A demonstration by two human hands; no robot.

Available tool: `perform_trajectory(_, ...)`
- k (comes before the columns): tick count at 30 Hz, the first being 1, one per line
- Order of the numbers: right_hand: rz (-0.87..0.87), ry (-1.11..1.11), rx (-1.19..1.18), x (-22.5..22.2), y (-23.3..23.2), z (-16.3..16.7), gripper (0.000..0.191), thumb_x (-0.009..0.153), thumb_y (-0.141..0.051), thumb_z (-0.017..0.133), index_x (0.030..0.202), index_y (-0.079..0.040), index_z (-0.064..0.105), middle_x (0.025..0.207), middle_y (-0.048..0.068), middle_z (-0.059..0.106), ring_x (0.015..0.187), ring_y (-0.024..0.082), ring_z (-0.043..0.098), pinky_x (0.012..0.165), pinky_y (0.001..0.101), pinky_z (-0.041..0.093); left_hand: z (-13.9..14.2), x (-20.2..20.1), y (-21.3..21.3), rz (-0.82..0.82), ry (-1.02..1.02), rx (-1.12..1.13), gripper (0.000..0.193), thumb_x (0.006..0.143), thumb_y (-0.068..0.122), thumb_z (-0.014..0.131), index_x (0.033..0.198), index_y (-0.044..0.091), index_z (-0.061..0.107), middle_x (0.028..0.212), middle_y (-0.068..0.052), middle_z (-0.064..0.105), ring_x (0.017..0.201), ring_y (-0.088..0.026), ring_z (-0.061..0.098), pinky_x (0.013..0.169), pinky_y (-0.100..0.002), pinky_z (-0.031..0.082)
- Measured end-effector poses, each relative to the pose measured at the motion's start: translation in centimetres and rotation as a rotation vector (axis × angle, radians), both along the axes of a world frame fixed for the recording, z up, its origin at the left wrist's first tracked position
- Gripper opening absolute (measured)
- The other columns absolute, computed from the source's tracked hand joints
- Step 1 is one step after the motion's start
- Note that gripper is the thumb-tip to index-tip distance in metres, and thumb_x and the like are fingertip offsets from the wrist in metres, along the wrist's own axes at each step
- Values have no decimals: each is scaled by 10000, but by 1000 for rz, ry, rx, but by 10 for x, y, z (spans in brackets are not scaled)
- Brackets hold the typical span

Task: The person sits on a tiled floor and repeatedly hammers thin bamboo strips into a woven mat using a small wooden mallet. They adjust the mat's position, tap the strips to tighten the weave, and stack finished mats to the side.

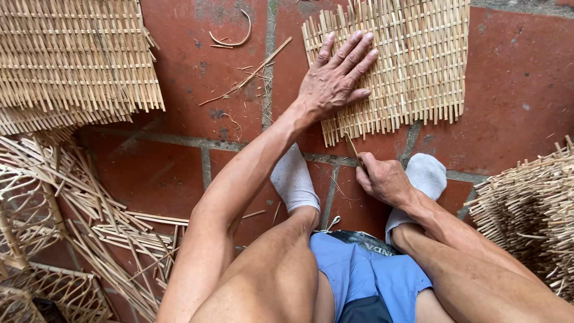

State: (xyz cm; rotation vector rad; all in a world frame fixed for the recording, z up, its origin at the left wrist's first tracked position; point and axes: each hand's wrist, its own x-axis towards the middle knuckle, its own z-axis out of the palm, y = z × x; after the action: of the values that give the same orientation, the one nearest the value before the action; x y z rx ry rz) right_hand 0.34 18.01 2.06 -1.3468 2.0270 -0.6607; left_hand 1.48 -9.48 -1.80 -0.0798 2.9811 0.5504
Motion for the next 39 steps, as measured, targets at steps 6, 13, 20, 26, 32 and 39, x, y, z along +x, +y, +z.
perform_trajectory(6, -18, -36, 82, 1, -2, -8, 195, 947, -100, 643, 1058, 7, 524, 521, 131, 585, 417, 280, 625, 383, 415, 490, 2, 0, 1, -2, -53, 40, 845, 1039, 728, 331, 1686, 197, 212, 1749, -57, 127, 1618, -234, 96, 1296, -548, -22)
perform_trajectory(13, -26, -32, 62, 0, 1, 2, 199, 902, -90, 648, 1033, -4, 525, 506, 127, 580, 409, 274, 622, 379, 401, 492, 3, 0, 1, -8, -16, 10, 852, 1049, 726, 335, 1691, 180, 206, 1754, -66, 127, 1622, -247, 98, 1297, -552, -19)
perform_trajectory(20, 36, -5, 38, 5, -15, -2, 211, 894, -107, 669, 1002, -7, 518, 532, 166, 572, 455, 343, 614, 435, 469, 496, -9, 2, 4, -7, 43, -23, 851, 1058, 713, 400, 1686, 161, 244, 1746, -74, 145, 1614, -254, 112, 1295, -566, -11)
perform_trajectory(26, -66, -43, -2, -2, 0, 6, 194, 883, -86, 651, 1021, -18, 532, 529, 165, 561, 460, 354, 614, 434, 483, 478, -14, 6, 8, -17, 206, -101, 774, 1065, 701, 486, 1672, 248, 323, 1747, -98, 166, 1615, -269, 122, 1297, -567, 1)
perform_trajectory(32, -179, 92, 90, -17, 35, 16, 213, 885, -107, 661, 1045, -18, 552, 515, 161, 575, 439, 342, 615, 412, 462, 485, -16, -2, 23, -8, 289, -112, 690, 1054, 672, 507, 1631, 328, 347, 1731, -99, 160, 1605, -268, 111, 1271, -628, -19)
perform_trajectory(39, -166, 57, 116, -16, 29, 3, 202, 940, -118, 655, 1036, 0, 521, 547, 159, 588, 447, 336, 605, 423, 459, 483, -16, -12, 34, -42, 201, -109, 706, 1097, 648, 479, 1683, 285, 329, 1751, -108, 144, 1618, -275, 106, 1276, -620, -33)
